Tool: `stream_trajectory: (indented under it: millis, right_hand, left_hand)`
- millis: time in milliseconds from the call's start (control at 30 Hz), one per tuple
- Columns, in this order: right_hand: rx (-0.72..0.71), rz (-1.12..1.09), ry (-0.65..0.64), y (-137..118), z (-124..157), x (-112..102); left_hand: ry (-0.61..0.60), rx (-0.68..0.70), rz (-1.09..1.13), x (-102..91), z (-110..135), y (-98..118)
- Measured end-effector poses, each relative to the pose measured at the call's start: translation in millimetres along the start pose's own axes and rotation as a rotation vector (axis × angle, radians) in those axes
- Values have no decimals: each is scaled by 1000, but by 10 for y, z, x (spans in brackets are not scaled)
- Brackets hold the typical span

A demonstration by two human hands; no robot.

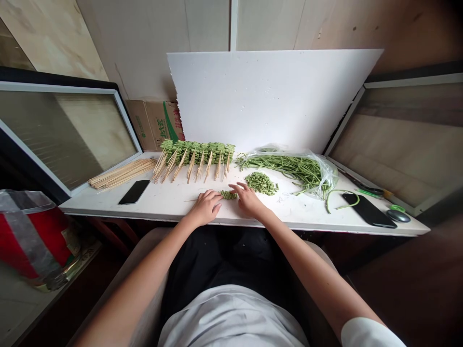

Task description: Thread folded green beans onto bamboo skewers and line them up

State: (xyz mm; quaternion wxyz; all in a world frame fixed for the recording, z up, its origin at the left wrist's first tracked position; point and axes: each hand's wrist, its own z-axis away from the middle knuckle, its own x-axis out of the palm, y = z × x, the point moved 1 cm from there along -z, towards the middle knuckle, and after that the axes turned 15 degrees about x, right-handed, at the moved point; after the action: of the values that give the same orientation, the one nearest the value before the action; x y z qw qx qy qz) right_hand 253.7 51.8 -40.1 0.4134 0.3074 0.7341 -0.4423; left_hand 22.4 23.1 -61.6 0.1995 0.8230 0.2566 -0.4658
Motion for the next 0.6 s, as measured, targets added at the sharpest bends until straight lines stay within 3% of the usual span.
stream_trajectory:
  millis: [600]
  right_hand:
    - [6,176,-2,-130,-6,95]
  left_hand:
    - [27,-23,28,2,-16,3]
